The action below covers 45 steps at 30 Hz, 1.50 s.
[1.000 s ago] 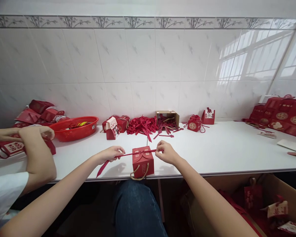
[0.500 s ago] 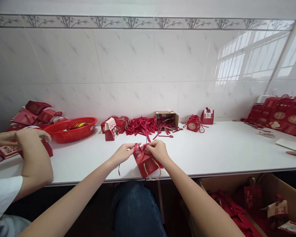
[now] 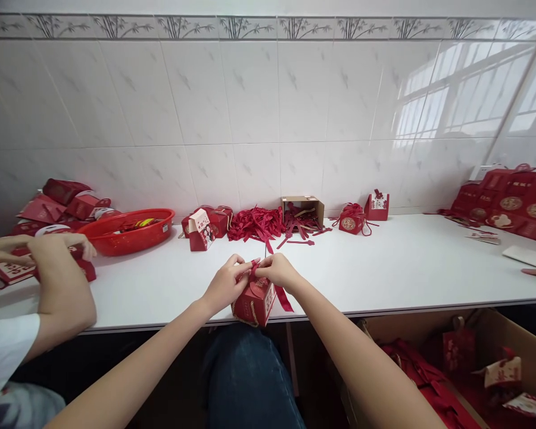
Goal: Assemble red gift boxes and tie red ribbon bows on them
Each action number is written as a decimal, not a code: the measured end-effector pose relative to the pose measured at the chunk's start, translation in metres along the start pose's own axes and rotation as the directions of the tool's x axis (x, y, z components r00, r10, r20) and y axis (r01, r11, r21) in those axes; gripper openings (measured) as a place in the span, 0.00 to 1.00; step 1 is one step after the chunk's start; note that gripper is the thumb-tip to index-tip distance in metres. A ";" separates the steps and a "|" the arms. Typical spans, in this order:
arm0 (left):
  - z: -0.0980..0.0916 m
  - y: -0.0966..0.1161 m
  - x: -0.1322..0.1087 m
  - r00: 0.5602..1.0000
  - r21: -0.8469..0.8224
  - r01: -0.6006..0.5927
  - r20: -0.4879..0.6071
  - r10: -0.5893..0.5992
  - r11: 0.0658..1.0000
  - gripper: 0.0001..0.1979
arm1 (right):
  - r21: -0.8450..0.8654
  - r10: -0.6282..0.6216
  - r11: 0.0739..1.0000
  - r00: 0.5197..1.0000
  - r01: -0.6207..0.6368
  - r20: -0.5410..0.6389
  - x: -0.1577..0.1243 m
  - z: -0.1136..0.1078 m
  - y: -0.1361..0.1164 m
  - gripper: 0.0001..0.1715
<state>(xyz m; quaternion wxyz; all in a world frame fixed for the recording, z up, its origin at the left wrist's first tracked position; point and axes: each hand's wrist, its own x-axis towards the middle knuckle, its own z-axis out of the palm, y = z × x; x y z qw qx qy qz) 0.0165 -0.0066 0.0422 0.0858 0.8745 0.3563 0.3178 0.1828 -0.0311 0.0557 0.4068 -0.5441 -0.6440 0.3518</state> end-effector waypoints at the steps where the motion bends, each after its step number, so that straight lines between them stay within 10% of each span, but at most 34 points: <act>1: 0.000 -0.002 -0.001 1.000 -0.006 -0.023 0.004 0.023 1.000 0.14 | -0.005 0.009 1.000 1.000 -0.009 0.022 0.000 -0.002 -0.001 0.06; 15: -0.010 -0.030 0.022 0.979 -0.237 -0.143 0.111 0.173 0.961 0.11 | -0.205 0.035 0.979 0.982 0.003 0.185 0.016 -0.011 -0.010 0.04; 27: -0.038 -0.034 0.020 0.991 -0.239 0.046 0.135 -0.014 0.970 0.07 | -0.366 -0.105 0.925 0.994 0.099 0.004 0.006 -0.022 0.005 0.02; 34: -0.024 -0.027 0.024 0.972 -0.312 0.155 0.219 -0.088 0.937 0.15 | -0.516 -0.251 0.845 0.956 0.139 -0.154 -0.002 -0.015 0.011 0.03; 45: -0.036 -0.037 0.014 0.986 0.050 0.048 0.157 -0.056 0.998 0.13 | -0.623 -0.284 0.776 0.937 0.100 -0.203 -0.015 -0.021 0.021 0.04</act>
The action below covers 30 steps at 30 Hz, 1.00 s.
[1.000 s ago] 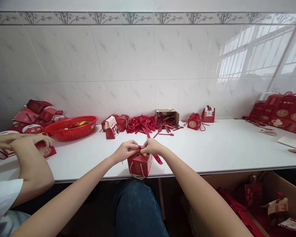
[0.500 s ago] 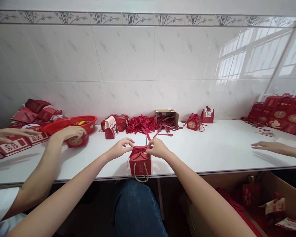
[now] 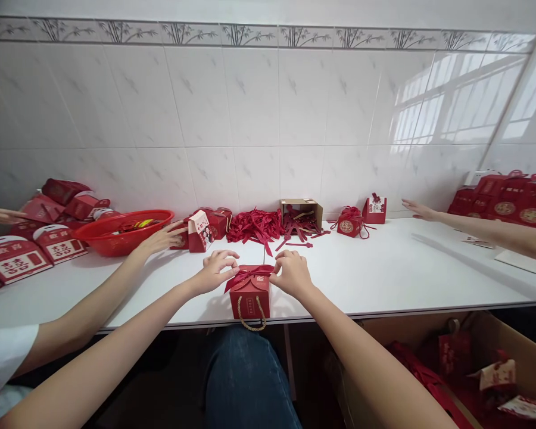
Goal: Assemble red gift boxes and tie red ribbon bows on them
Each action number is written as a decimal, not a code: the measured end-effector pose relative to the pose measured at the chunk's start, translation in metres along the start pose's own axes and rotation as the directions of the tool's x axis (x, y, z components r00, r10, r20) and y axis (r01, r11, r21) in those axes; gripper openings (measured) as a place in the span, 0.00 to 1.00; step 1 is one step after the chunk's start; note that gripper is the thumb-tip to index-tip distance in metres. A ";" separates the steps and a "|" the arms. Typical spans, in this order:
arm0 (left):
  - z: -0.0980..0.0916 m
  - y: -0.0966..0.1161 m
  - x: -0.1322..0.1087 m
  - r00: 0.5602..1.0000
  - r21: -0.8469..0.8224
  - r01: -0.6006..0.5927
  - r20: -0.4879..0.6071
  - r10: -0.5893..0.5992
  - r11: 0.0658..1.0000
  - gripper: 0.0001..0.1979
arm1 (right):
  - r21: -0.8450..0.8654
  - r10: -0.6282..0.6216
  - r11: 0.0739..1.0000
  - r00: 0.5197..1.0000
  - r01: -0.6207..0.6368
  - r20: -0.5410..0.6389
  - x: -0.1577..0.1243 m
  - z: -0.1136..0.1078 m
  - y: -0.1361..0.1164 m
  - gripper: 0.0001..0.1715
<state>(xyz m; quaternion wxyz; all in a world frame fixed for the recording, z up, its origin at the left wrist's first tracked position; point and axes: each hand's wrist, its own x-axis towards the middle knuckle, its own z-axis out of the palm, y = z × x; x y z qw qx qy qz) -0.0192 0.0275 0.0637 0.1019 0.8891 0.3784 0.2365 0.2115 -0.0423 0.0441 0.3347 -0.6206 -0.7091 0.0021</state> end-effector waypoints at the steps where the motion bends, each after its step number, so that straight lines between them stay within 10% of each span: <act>1: -0.001 0.001 -0.001 0.999 0.046 -0.026 -0.020 0.027 0.999 0.12 | -0.001 0.000 1.000 1.000 0.000 -0.001 0.000 0.000 -0.001 0.04; 12: 0.015 -0.001 -0.014 0.959 0.447 -0.035 -0.236 0.156 0.894 0.12 | 0.073 0.047 0.996 0.999 -0.046 -0.012 -0.004 0.008 -0.009 0.06; 19: 0.024 -0.012 -0.019 0.985 0.042 0.094 -0.146 -0.087 0.995 0.12 | 0.307 -0.018 0.952 1.000 0.018 -0.001 -0.013 0.025 -0.002 0.07; 24: 0.038 -0.013 -0.023 0.985 -0.158 0.120 -0.104 -0.138 0.980 0.13 | 0.704 -0.109 0.710 0.991 0.023 0.077 -0.024 0.045 0.011 0.38; 30: 0.050 0.001 -0.028 0.983 -0.397 0.080 -0.123 -0.139 0.914 0.10 | 0.750 -0.093 0.661 0.993 0.011 0.068 -0.031 0.053 0.018 0.41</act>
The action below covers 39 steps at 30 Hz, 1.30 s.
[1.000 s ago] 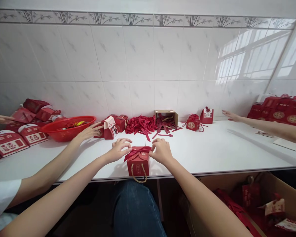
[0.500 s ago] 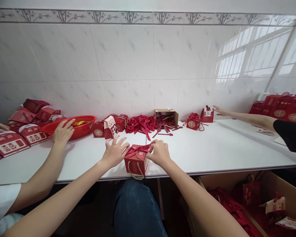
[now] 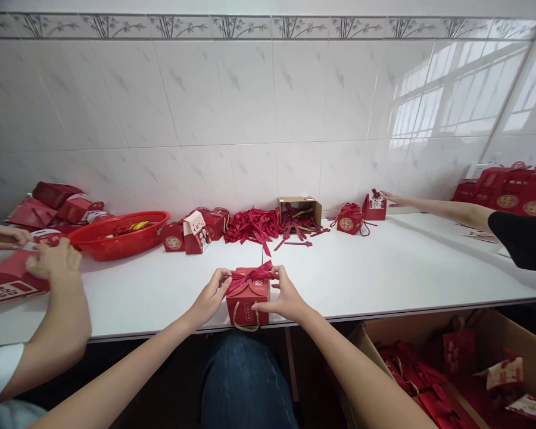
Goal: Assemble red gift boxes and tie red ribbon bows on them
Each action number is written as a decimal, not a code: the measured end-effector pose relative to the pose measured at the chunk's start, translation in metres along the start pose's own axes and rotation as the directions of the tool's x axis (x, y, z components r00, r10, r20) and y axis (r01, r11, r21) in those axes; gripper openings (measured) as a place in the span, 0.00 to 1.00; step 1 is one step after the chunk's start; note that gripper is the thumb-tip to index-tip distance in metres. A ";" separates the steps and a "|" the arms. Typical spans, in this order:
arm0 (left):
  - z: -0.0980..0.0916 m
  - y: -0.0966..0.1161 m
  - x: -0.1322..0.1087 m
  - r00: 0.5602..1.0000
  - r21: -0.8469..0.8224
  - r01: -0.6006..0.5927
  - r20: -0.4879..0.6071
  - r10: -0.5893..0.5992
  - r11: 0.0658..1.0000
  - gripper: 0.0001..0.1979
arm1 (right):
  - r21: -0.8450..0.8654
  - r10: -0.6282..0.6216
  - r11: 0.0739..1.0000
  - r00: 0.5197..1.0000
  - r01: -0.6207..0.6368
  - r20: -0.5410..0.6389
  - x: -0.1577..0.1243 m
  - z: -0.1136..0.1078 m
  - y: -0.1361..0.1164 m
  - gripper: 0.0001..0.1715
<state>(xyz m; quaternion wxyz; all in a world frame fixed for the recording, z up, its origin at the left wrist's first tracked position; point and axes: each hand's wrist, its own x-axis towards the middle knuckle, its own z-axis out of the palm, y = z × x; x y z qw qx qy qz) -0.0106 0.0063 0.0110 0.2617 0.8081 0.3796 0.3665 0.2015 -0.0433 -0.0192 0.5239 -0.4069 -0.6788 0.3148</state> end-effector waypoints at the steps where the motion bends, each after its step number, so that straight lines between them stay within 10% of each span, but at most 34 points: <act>1: 0.001 0.000 -0.001 1.000 -0.060 0.006 -0.008 -0.006 0.998 0.11 | -0.035 0.005 0.999 1.000 -0.005 0.000 -0.001 -0.005 0.001 0.42; 6: 0.001 -0.019 -0.001 0.989 -0.221 0.150 0.034 -0.146 0.964 0.17 | -0.363 0.028 0.912 0.914 -0.189 -0.405 -0.006 -0.065 0.028 0.55; 8: 0.001 -0.033 -0.001 0.982 -0.090 0.188 0.025 -0.187 0.978 0.17 | -0.489 0.057 0.705 0.728 -0.514 -0.683 -0.009 -0.094 0.046 0.61; 10: 0.003 -0.044 -0.002 0.979 0.013 0.200 0.023 -0.201 0.980 0.15 | -0.555 0.199 0.388 0.655 -0.736 -0.729 -0.014 -0.114 0.062 0.53; 15: 0.015 -0.047 -0.012 0.989 0.233 0.122 0.052 -0.137 0.965 0.13 | -0.710 0.358 0.254 0.746 -0.657 -0.562 -0.020 -0.119 0.078 0.29; 26: 0.024 -0.034 -0.014 0.956 0.617 0.092 0.164 -0.243 0.781 0.26 | -0.754 0.499 0.158 0.711 -0.637 -0.496 -0.020 -0.115 0.066 0.36; 34: 0.034 -0.032 -0.001 0.913 0.688 0.103 0.222 -0.343 0.719 0.37 | -0.787 0.563 0.189 0.721 -0.588 -0.403 -0.036 -0.077 0.048 0.54; 39: 0.051 -0.034 0.030 0.910 0.684 0.102 0.230 -0.347 0.722 0.42 | -0.847 0.519 0.389 0.846 -0.362 -0.124 -0.017 -0.040 0.038 0.50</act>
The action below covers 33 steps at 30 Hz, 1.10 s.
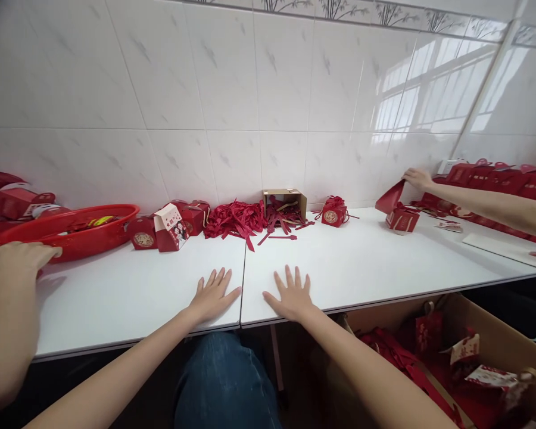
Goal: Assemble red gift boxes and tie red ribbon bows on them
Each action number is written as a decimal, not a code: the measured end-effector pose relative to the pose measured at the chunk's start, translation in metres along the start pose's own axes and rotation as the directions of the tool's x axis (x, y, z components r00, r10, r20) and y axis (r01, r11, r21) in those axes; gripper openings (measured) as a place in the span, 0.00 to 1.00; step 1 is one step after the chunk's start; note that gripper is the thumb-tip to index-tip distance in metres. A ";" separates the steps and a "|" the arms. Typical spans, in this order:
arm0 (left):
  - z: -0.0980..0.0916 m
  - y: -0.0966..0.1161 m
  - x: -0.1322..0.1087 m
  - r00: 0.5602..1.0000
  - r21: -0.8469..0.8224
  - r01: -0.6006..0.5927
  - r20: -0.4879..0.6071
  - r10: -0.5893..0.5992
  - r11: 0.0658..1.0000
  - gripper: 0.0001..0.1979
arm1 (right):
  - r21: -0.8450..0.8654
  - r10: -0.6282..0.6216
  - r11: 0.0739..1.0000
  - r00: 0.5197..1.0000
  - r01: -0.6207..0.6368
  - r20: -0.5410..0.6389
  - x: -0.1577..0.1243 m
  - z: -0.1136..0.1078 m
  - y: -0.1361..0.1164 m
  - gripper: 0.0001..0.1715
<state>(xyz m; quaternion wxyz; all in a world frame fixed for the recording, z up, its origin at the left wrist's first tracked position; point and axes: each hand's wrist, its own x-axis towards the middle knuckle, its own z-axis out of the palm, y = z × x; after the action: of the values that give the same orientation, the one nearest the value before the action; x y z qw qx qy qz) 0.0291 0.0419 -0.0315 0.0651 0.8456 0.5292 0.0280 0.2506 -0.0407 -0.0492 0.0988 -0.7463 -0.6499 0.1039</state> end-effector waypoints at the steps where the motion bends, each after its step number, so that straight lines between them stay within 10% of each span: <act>1: 0.000 0.002 0.007 1.000 -0.005 0.002 0.000 -0.002 1.000 0.42 | 0.004 -0.054 0.999 0.999 0.054 -0.002 0.007 0.000 -0.007 0.49; 19: -0.005 -0.005 0.159 0.980 -0.059 -0.198 -0.038 0.196 0.978 0.27 | 0.113 -0.251 0.962 0.968 0.249 -0.004 0.135 0.001 -0.052 0.38; 33: -0.006 -0.001 0.136 0.979 -0.091 -0.171 -0.128 0.159 0.981 0.19 | 0.079 -0.295 0.954 0.954 0.291 0.051 0.039 -0.001 -0.059 0.54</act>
<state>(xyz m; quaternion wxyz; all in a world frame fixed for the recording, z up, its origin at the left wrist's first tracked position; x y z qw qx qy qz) 0.0870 0.1656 -0.0289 0.0736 0.8789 0.4580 0.1108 0.2003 0.0061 -0.0327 0.1190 -0.6342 -0.7521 0.1343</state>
